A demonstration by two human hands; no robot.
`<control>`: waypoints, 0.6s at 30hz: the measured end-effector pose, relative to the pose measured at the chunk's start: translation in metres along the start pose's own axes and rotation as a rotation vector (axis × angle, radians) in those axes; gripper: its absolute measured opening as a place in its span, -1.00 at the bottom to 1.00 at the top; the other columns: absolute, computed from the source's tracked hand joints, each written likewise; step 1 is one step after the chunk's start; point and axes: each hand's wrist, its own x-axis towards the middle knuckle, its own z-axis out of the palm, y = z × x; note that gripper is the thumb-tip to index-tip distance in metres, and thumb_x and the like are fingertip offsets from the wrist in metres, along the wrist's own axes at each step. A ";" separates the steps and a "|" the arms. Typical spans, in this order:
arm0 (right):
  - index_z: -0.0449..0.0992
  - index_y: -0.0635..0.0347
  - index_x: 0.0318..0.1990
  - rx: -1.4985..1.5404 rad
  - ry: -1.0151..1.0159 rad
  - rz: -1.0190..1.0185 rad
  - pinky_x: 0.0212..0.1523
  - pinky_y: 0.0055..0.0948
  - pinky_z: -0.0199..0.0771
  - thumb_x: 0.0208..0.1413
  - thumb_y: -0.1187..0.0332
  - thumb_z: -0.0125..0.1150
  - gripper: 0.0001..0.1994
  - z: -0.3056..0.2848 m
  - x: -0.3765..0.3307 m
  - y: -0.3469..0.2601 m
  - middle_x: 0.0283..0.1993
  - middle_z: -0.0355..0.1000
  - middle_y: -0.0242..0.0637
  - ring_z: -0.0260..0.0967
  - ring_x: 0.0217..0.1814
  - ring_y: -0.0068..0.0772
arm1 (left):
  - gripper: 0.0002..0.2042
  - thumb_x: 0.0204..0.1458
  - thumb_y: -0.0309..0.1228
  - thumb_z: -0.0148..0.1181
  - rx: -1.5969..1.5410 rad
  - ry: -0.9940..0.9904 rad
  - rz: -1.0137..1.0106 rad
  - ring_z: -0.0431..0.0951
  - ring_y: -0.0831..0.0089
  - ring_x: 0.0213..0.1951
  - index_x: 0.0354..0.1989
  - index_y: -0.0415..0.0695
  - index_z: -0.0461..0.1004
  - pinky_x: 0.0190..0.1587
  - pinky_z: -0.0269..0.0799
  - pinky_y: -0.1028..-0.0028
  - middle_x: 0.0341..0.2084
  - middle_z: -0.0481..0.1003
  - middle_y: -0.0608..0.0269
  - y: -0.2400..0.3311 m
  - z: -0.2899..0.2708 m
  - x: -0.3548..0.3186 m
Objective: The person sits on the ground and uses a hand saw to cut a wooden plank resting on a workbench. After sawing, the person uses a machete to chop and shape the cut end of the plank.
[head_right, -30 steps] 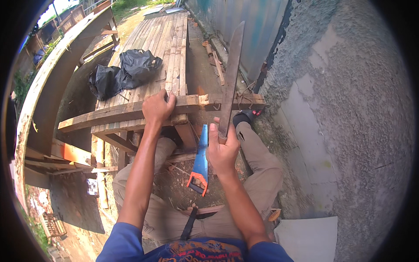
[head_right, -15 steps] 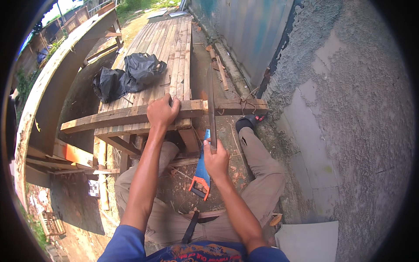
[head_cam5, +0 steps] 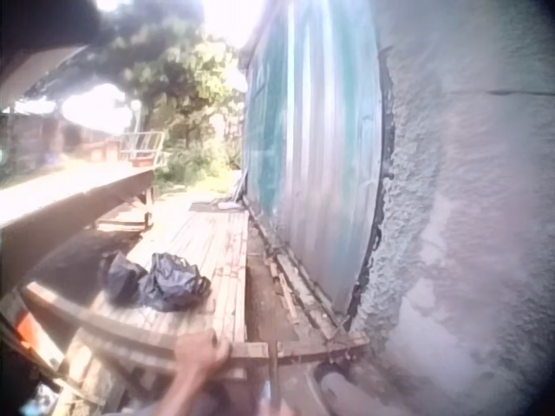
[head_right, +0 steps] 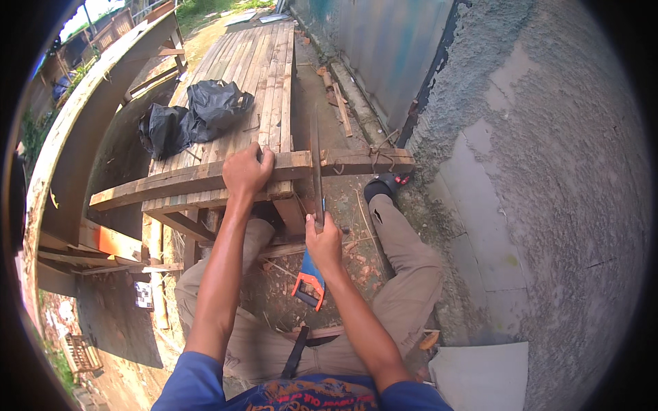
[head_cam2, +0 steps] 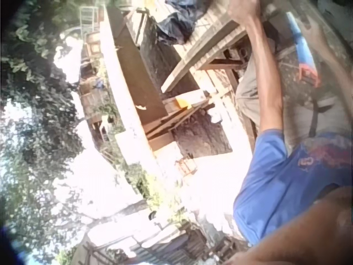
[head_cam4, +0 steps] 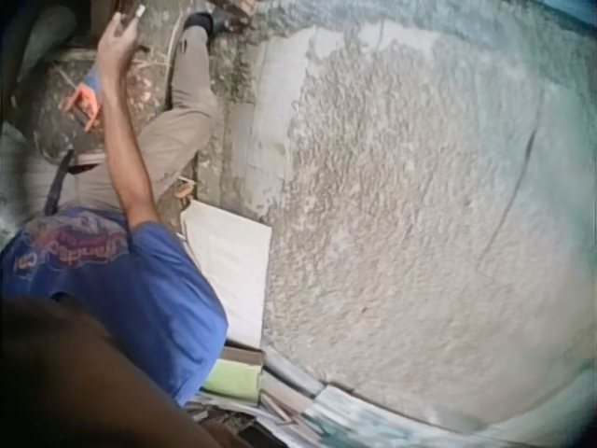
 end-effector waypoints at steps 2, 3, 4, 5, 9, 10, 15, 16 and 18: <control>0.52 0.32 -0.21 0.085 -0.047 0.063 -0.38 -0.23 0.47 0.30 0.25 0.25 -0.75 -0.015 -0.002 -0.017 -0.41 0.56 -0.02 0.59 -0.43 -0.27 | -0.60 0.10 -0.09 0.09 0.032 0.005 0.010 0.60 -0.01 -0.54 -0.54 -0.19 0.58 -0.28 0.52 0.13 -0.63 0.57 -0.10 -0.004 0.003 -0.004; 0.53 0.31 -0.21 0.127 -0.067 0.090 -0.39 -0.25 0.47 0.30 0.25 0.27 -0.75 -0.026 0.000 -0.031 -0.43 0.55 -0.06 0.58 -0.45 -0.32 | -0.60 0.10 -0.09 0.09 0.030 0.005 0.009 0.60 0.00 -0.54 -0.54 -0.18 0.58 -0.28 0.52 0.13 -0.63 0.57 -0.10 -0.005 0.002 -0.004; 0.50 0.31 -0.21 0.180 -0.023 0.100 -0.46 -0.37 0.43 0.31 0.29 0.28 -0.78 -0.036 0.003 -0.042 -0.49 0.50 -0.23 0.46 -0.52 -0.55 | -0.60 0.11 -0.09 0.09 0.020 0.006 0.009 0.61 0.00 -0.53 -0.54 -0.18 0.58 -0.28 0.52 0.13 -0.63 0.57 -0.10 -0.003 0.005 -0.002; 0.48 0.29 -0.19 0.316 0.014 0.055 -0.49 -0.43 0.39 0.32 0.31 0.25 -0.80 -0.047 0.006 -0.063 -0.49 0.46 -0.31 0.40 -0.53 -0.59 | -0.60 0.11 -0.09 0.09 0.020 -0.002 -0.002 0.61 0.00 -0.53 -0.54 -0.18 0.58 -0.29 0.52 0.13 -0.63 0.57 -0.10 -0.005 0.005 -0.005; 0.39 0.24 -0.14 0.632 0.191 -0.160 -0.56 -0.59 0.32 0.37 0.38 0.17 -0.87 -0.069 0.028 -0.120 -0.49 0.33 -0.51 0.25 -0.57 -0.69 | -0.60 0.11 -0.09 0.09 0.026 -0.014 -0.016 0.61 0.00 -0.52 -0.55 -0.18 0.57 -0.28 0.52 0.12 -0.63 0.56 -0.11 -0.005 -0.001 -0.006; 0.37 0.23 -0.13 0.656 0.246 -0.229 -0.56 -0.60 0.32 0.37 0.39 0.16 -0.88 -0.070 0.031 -0.124 -0.49 0.31 -0.52 0.23 -0.58 -0.70 | -0.60 0.11 -0.09 0.09 0.020 -0.015 -0.017 0.61 -0.01 -0.52 -0.54 -0.18 0.57 -0.28 0.52 0.12 -0.63 0.56 -0.12 -0.005 -0.001 -0.006; 0.49 0.32 -0.20 0.059 0.105 -0.111 -0.44 -0.25 0.48 0.31 0.37 0.21 -0.84 -0.022 0.020 -0.016 -0.43 0.56 -0.09 0.55 -0.52 -0.11 | -0.60 0.11 -0.09 0.09 0.010 -0.029 -0.014 0.61 -0.01 -0.52 -0.54 -0.18 0.58 -0.27 0.52 0.12 -0.62 0.57 -0.12 0.004 0.004 -0.003; 0.50 0.32 -0.20 0.004 0.071 -0.087 -0.41 -0.22 0.49 0.30 0.35 0.22 -0.83 -0.019 0.011 0.002 -0.41 0.56 -0.04 0.56 -0.48 -0.02 | -0.60 0.10 -0.08 0.09 0.003 -0.027 -0.024 0.61 -0.02 -0.52 -0.53 -0.18 0.58 -0.26 0.52 0.12 -0.62 0.57 -0.12 0.003 0.005 -0.002; 0.51 0.33 -0.20 -0.089 -0.004 -0.030 -0.36 -0.16 0.51 0.28 0.32 0.24 -0.80 -0.015 -0.004 0.010 -0.37 0.57 0.07 0.57 -0.40 0.17 | -0.60 0.10 -0.09 0.09 0.015 -0.016 -0.017 0.61 -0.02 -0.52 -0.53 -0.19 0.58 -0.26 0.52 0.11 -0.62 0.57 -0.12 -0.001 0.002 0.001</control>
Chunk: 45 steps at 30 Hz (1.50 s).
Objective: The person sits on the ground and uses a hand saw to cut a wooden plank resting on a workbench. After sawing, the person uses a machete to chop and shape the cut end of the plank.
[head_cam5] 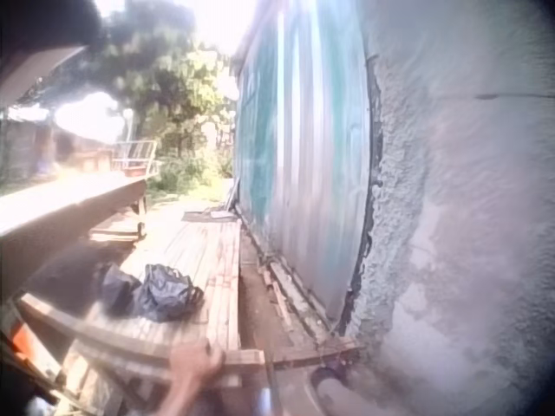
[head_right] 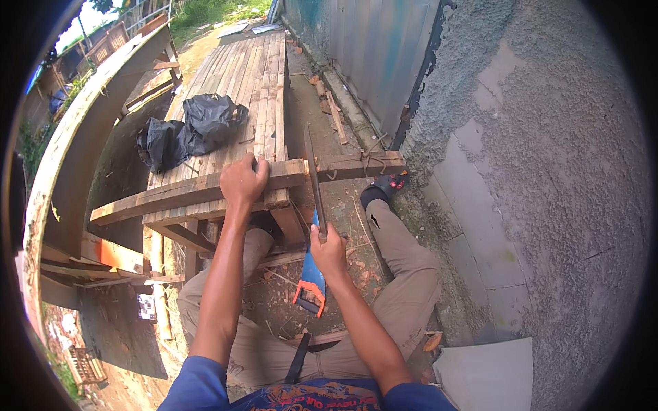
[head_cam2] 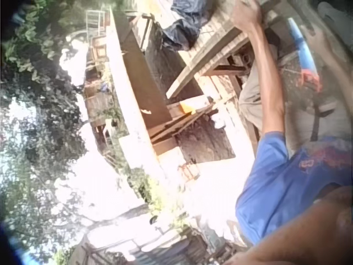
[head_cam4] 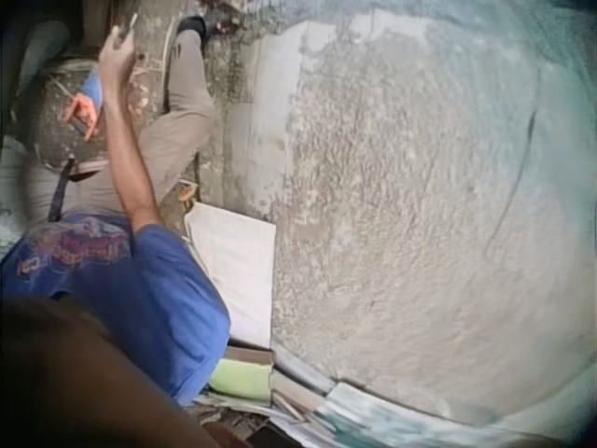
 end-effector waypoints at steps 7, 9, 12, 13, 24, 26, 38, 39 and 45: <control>0.46 0.26 -0.24 0.569 0.144 0.012 -0.53 -0.46 0.38 0.33 0.35 0.25 -0.83 -0.052 0.032 -0.089 -0.54 0.39 -0.47 0.31 -0.59 -0.62 | -0.60 0.11 -0.10 0.08 -0.003 -0.009 -0.012 0.61 -0.02 -0.52 -0.53 -0.20 0.58 -0.26 0.52 0.11 -0.61 0.58 -0.11 -0.002 -0.004 -0.003; 0.43 0.23 -0.24 0.660 0.226 -0.103 -0.57 -0.53 0.31 0.34 0.39 0.22 -0.86 -0.064 0.043 -0.118 -0.56 0.33 -0.52 0.26 -0.60 -0.68 | -0.60 0.11 -0.10 0.08 -0.002 -0.017 -0.010 0.61 -0.02 -0.52 -0.53 -0.20 0.58 -0.27 0.52 0.12 -0.61 0.58 -0.10 -0.003 -0.005 -0.004; 0.42 0.22 -0.23 0.626 0.291 -0.220 -0.59 -0.56 0.28 0.35 0.42 0.19 -0.89 -0.053 0.047 -0.100 -0.56 0.31 -0.54 0.25 -0.60 -0.70 | -0.60 0.11 -0.10 0.08 -0.009 0.011 -0.001 0.61 -0.01 -0.52 -0.54 -0.20 0.58 -0.27 0.52 0.12 -0.61 0.58 -0.10 -0.001 -0.002 -0.004; 0.42 0.22 -0.23 0.588 0.303 -0.248 -0.58 -0.55 0.29 0.35 0.43 0.19 -0.89 -0.041 0.046 -0.082 -0.55 0.31 -0.54 0.26 -0.60 -0.70 | -0.60 0.11 -0.10 0.08 0.000 0.011 0.002 0.61 -0.01 -0.52 -0.54 -0.20 0.59 -0.27 0.52 0.12 -0.61 0.57 -0.10 -0.001 -0.001 -0.003; 0.48 0.30 -0.27 0.322 0.049 0.002 -0.46 -0.41 0.40 0.31 0.29 0.26 -0.77 -0.051 0.028 -0.078 -0.47 0.49 -0.28 0.44 -0.50 -0.53 | -0.60 0.11 -0.05 0.08 -0.041 -0.030 -0.025 0.59 -0.12 -0.47 -0.42 -0.17 0.62 -0.29 0.48 0.00 -0.59 0.57 -0.15 -0.005 0.005 -0.001; 0.43 0.25 -0.24 0.542 0.145 -0.035 -0.52 -0.48 0.37 0.33 0.35 0.25 -0.83 -0.064 0.039 -0.109 -0.47 0.39 -0.47 0.30 -0.56 -0.62 | -0.60 0.10 -0.05 0.09 -0.030 -0.031 -0.026 0.59 -0.13 -0.47 -0.42 -0.16 0.63 -0.28 0.49 0.01 -0.58 0.57 -0.14 -0.004 0.002 -0.003; 0.51 0.36 -0.21 0.048 0.022 0.032 -0.32 -0.18 0.51 0.27 0.32 0.26 -0.78 0.006 -0.023 0.025 -0.40 0.57 0.00 0.63 -0.30 -0.20 | -0.60 0.09 -0.10 0.09 -0.031 -0.006 -0.024 0.62 -0.03 -0.48 -0.51 -0.22 0.58 -0.18 0.51 0.11 -0.60 0.57 -0.15 0.001 0.002 0.008; 0.51 0.36 -0.21 0.093 0.014 0.042 -0.34 -0.19 0.51 0.26 0.30 0.26 -0.77 -0.003 -0.033 0.016 -0.40 0.57 0.02 0.63 -0.32 -0.12 | -0.61 0.10 -0.11 0.10 -0.020 -0.007 -0.022 0.62 -0.02 -0.49 -0.51 -0.22 0.58 -0.19 0.51 0.11 -0.60 0.57 -0.15 -0.001 0.005 0.002; 0.48 0.29 -0.27 0.653 0.153 0.049 -0.50 -0.47 0.32 0.29 0.35 0.27 -0.82 -0.048 0.016 -0.086 -0.57 0.37 -0.39 0.30 -0.50 -0.69 | -0.60 0.11 -0.10 0.08 -0.005 0.003 -0.003 0.61 -0.01 -0.51 -0.51 -0.21 0.58 -0.23 0.51 0.11 -0.62 0.57 -0.12 -0.002 0.002 -0.003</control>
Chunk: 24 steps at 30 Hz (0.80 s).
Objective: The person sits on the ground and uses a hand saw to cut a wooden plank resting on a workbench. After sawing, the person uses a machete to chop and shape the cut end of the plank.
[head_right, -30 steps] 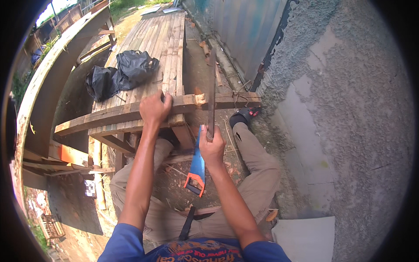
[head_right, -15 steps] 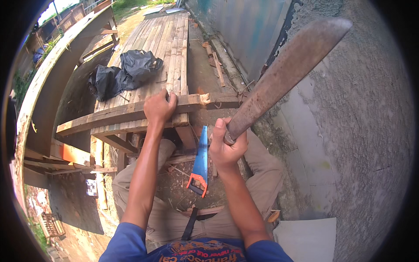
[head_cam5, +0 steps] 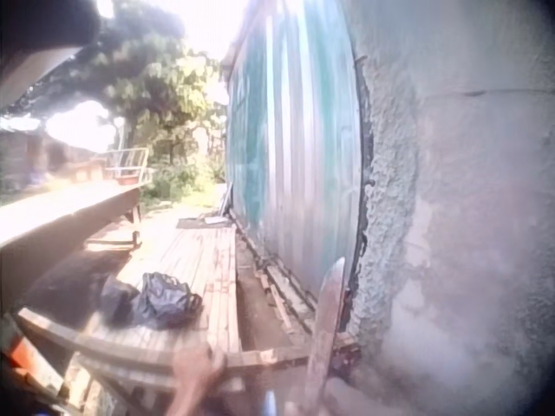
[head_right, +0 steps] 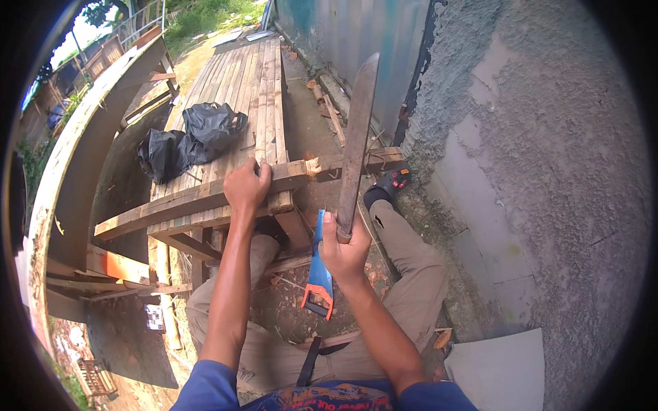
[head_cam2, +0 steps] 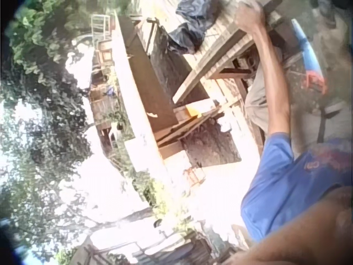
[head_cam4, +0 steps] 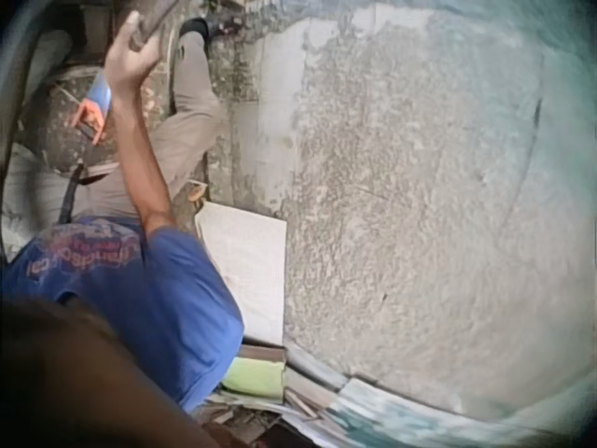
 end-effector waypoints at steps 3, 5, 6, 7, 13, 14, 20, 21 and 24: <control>0.40 0.21 -0.30 0.023 0.031 -0.221 -0.54 -0.47 0.33 0.35 0.34 0.20 -0.81 0.014 0.029 -0.015 -0.53 0.34 -0.50 0.27 -0.58 -0.68 | -0.60 0.12 -0.08 0.07 0.017 -0.033 -0.018 0.62 -0.02 -0.48 -0.48 -0.20 0.60 -0.22 0.51 0.10 -0.58 0.58 -0.13 -0.004 0.000 0.001; 0.43 0.25 -0.29 -0.202 0.030 -0.245 -0.49 -0.39 0.41 0.34 0.33 0.20 -0.80 0.012 0.030 0.012 -0.51 0.42 -0.36 0.38 -0.56 -0.55 | -0.59 0.12 -0.08 0.06 0.019 -0.049 -0.020 0.62 -0.03 -0.46 -0.47 -0.19 0.60 -0.21 0.51 0.09 -0.57 0.59 -0.13 -0.001 -0.002 0.006; 0.45 0.27 -0.28 -0.316 0.028 -0.251 -0.47 -0.36 0.44 0.33 0.32 0.21 -0.80 0.008 0.028 0.040 -0.50 0.46 -0.30 0.43 -0.54 -0.49 | -0.59 0.12 -0.08 0.06 0.024 -0.056 -0.024 0.62 -0.04 -0.45 -0.46 -0.19 0.61 -0.21 0.51 0.09 -0.56 0.59 -0.14 0.001 0.000 0.005; 0.46 0.32 -0.28 -0.456 -0.032 -0.140 -0.45 -0.28 0.44 0.30 0.29 0.23 -0.76 -0.001 0.021 0.084 -0.48 0.49 -0.14 0.50 -0.48 -0.25 | -0.59 0.12 -0.07 0.05 0.021 -0.066 -0.021 0.62 -0.04 -0.45 -0.46 -0.20 0.61 -0.20 0.51 0.09 -0.56 0.59 -0.14 0.008 0.001 0.005; 0.50 0.35 -0.27 -0.501 -0.136 0.092 -0.34 -0.08 0.49 0.25 0.21 0.26 -0.70 -0.027 -0.041 0.118 -0.39 0.55 0.14 0.57 -0.29 0.25 | -0.60 0.13 -0.07 0.05 0.032 -0.053 0.003 0.60 -0.15 -0.44 -0.39 -0.18 0.61 -0.22 0.49 -0.01 -0.54 0.60 -0.14 -0.001 0.005 0.013; 0.50 0.34 -0.27 -0.491 -0.143 0.130 -0.34 -0.08 0.49 0.25 0.22 0.26 -0.71 -0.028 -0.044 0.106 -0.40 0.55 0.13 0.57 -0.30 0.24 | -0.60 0.13 -0.07 0.05 0.023 -0.059 -0.005 0.60 -0.16 -0.44 -0.39 -0.18 0.61 -0.22 0.49 -0.01 -0.54 0.60 -0.14 -0.002 0.005 0.007; 0.44 0.22 -0.32 -0.039 0.003 -0.110 -0.54 -0.49 0.31 0.33 0.35 0.23 -0.81 -0.002 0.019 -0.001 -0.52 0.35 -0.49 0.30 -0.56 -0.65 | -0.63 0.12 -0.09 0.06 0.031 -0.052 -0.024 0.60 -0.16 -0.44 -0.39 -0.15 0.61 -0.24 0.48 -0.01 -0.54 0.59 -0.16 -0.005 0.005 0.002; 0.42 0.21 -0.32 0.009 0.022 -0.162 -0.55 -0.50 0.29 0.34 0.36 0.22 -0.81 0.002 0.030 -0.010 -0.52 0.34 -0.48 0.29 -0.57 -0.66 | -0.64 0.12 -0.09 0.07 0.024 -0.055 -0.026 0.60 -0.16 -0.45 -0.39 -0.15 0.61 -0.24 0.48 -0.01 -0.55 0.59 -0.16 -0.004 0.004 0.002; 0.40 0.21 -0.34 0.022 0.054 -0.238 -0.57 -0.50 0.29 0.34 0.36 0.21 -0.80 0.010 0.042 -0.008 -0.53 0.35 -0.44 0.30 -0.58 -0.64 | -0.64 0.12 -0.09 0.07 0.029 -0.056 -0.027 0.59 -0.16 -0.44 -0.39 -0.14 0.61 -0.24 0.48 0.00 -0.56 0.58 -0.16 -0.006 0.002 0.004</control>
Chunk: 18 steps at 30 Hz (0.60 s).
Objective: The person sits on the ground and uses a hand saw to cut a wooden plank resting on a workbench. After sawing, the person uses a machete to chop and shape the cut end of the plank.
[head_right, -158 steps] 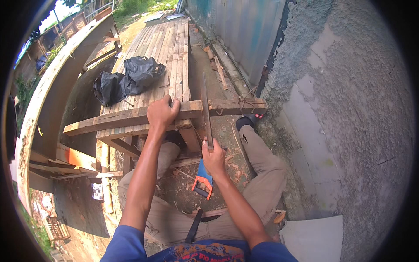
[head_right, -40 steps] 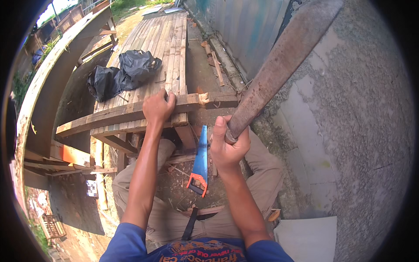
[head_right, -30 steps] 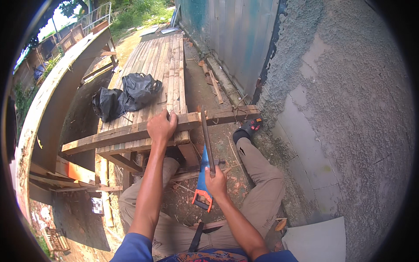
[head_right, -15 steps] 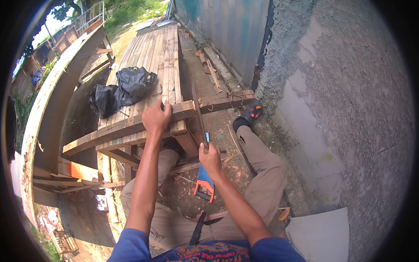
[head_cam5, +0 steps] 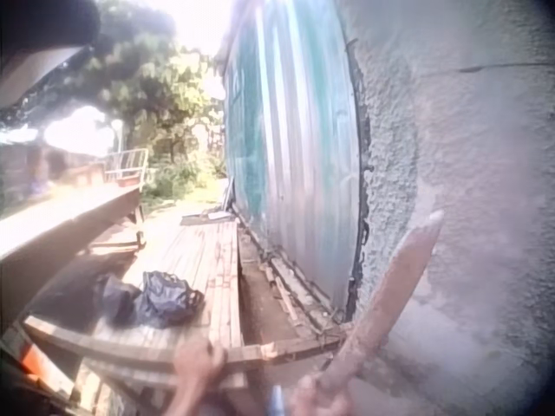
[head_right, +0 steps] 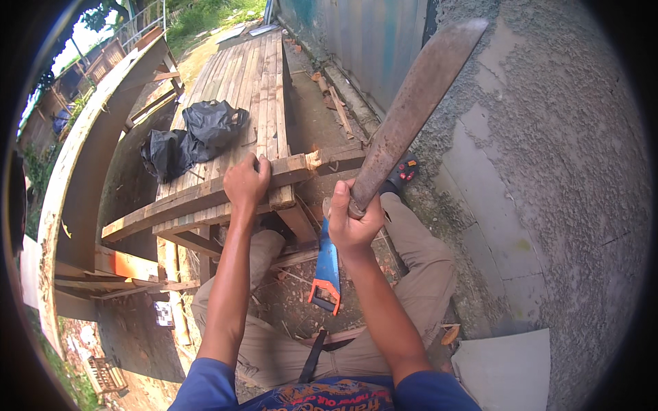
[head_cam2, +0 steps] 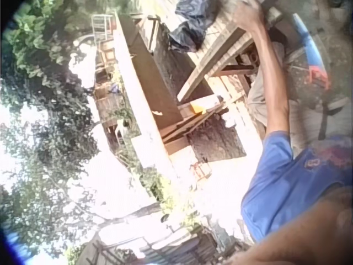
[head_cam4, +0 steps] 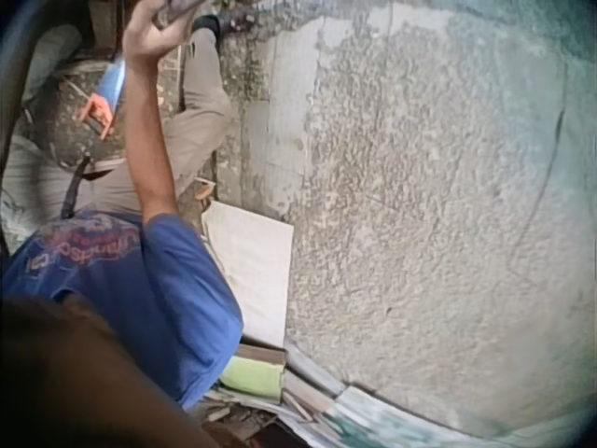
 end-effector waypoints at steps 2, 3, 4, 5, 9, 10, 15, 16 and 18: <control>0.44 0.26 -0.33 -0.184 -0.023 0.045 -0.53 -0.43 0.34 0.33 0.33 0.24 -0.78 -0.009 -0.022 0.055 -0.54 0.39 -0.37 0.34 -0.57 -0.56 | -0.64 0.12 -0.09 0.07 -0.008 -0.003 0.007 0.60 -0.15 -0.44 -0.38 -0.14 0.61 -0.24 0.48 0.01 -0.57 0.58 -0.16 0.004 0.002 0.001; 0.47 0.30 -0.33 -0.318 -0.140 0.105 -0.49 -0.38 0.38 0.31 0.30 0.26 -0.76 -0.023 -0.039 0.097 -0.53 0.43 -0.28 0.38 -0.55 -0.51 | -0.64 0.12 -0.09 0.07 -0.023 -0.001 0.015 0.60 -0.14 -0.44 -0.37 -0.14 0.61 -0.23 0.49 0.01 -0.58 0.57 -0.15 0.008 0.004 0.004; 0.51 0.33 -0.32 -0.454 -0.260 0.168 -0.45 -0.33 0.42 0.28 0.27 0.29 -0.73 -0.039 -0.058 0.124 -0.52 0.47 -0.20 0.42 -0.53 -0.46 | -0.65 0.12 -0.09 0.07 -0.039 0.001 0.017 0.60 -0.13 -0.44 -0.37 -0.13 0.61 -0.23 0.49 0.02 -0.58 0.57 -0.15 0.012 0.007 0.005; 0.53 0.31 -0.29 -0.495 -0.274 0.178 -0.42 -0.28 0.44 0.28 0.21 0.28 -0.71 -0.045 -0.078 0.121 -0.50 0.50 -0.11 0.47 -0.49 -0.28 | -0.65 0.12 -0.09 0.07 -0.019 -0.010 0.015 0.60 -0.13 -0.44 -0.36 -0.13 0.61 -0.23 0.48 0.02 -0.58 0.57 -0.15 0.004 0.006 -0.001; 0.58 0.29 -0.23 -0.544 -0.308 0.295 -0.36 -0.21 0.49 0.26 0.12 0.26 -0.66 -0.049 -0.084 0.077 -0.44 0.56 0.03 0.58 -0.43 -0.01 | -0.63 0.12 -0.09 0.07 0.012 0.030 0.029 0.61 -0.07 -0.47 -0.44 -0.16 0.59 -0.24 0.50 0.06 -0.59 0.57 -0.13 -0.001 0.006 -0.004; 0.58 0.29 -0.23 -0.521 -0.314 0.335 -0.37 -0.22 0.49 0.26 0.12 0.27 -0.66 -0.042 -0.068 0.062 -0.44 0.56 0.02 0.58 -0.44 -0.05 | -0.61 0.12 -0.08 0.07 0.008 0.072 0.035 0.61 -0.04 -0.49 -0.48 -0.18 0.58 -0.25 0.50 0.08 -0.60 0.57 -0.12 0.001 0.005 0.002; 0.50 0.27 -0.28 -0.069 -0.085 0.114 -0.47 -0.41 0.37 0.27 0.32 0.31 -0.80 -0.012 -0.006 0.001 -0.52 0.47 -0.33 0.38 -0.55 -0.54 | -0.63 0.11 -0.10 0.09 -0.003 0.068 0.035 0.61 -0.04 -0.49 -0.48 -0.18 0.58 -0.24 0.50 0.08 -0.61 0.57 -0.12 -0.001 0.004 0.001; 0.50 0.26 -0.28 0.030 -0.043 0.065 -0.47 -0.45 0.36 0.27 0.35 0.30 -0.83 -0.006 0.002 -0.001 -0.53 0.44 -0.37 0.34 -0.54 -0.58 | -0.63 0.11 -0.11 0.09 0.005 0.068 0.034 0.61 -0.04 -0.49 -0.48 -0.18 0.58 -0.24 0.50 0.07 -0.61 0.57 -0.13 -0.001 0.004 0.001; 0.50 0.27 -0.26 0.025 0.007 0.013 -0.45 -0.43 0.37 0.27 0.35 0.30 -0.83 0.001 -0.002 0.014 -0.52 0.45 -0.34 0.37 -0.53 -0.52 | -0.63 0.11 -0.10 0.09 0.006 0.075 0.034 0.61 -0.04 -0.49 -0.48 -0.17 0.58 -0.24 0.50 0.07 -0.60 0.57 -0.13 -0.001 0.003 0.001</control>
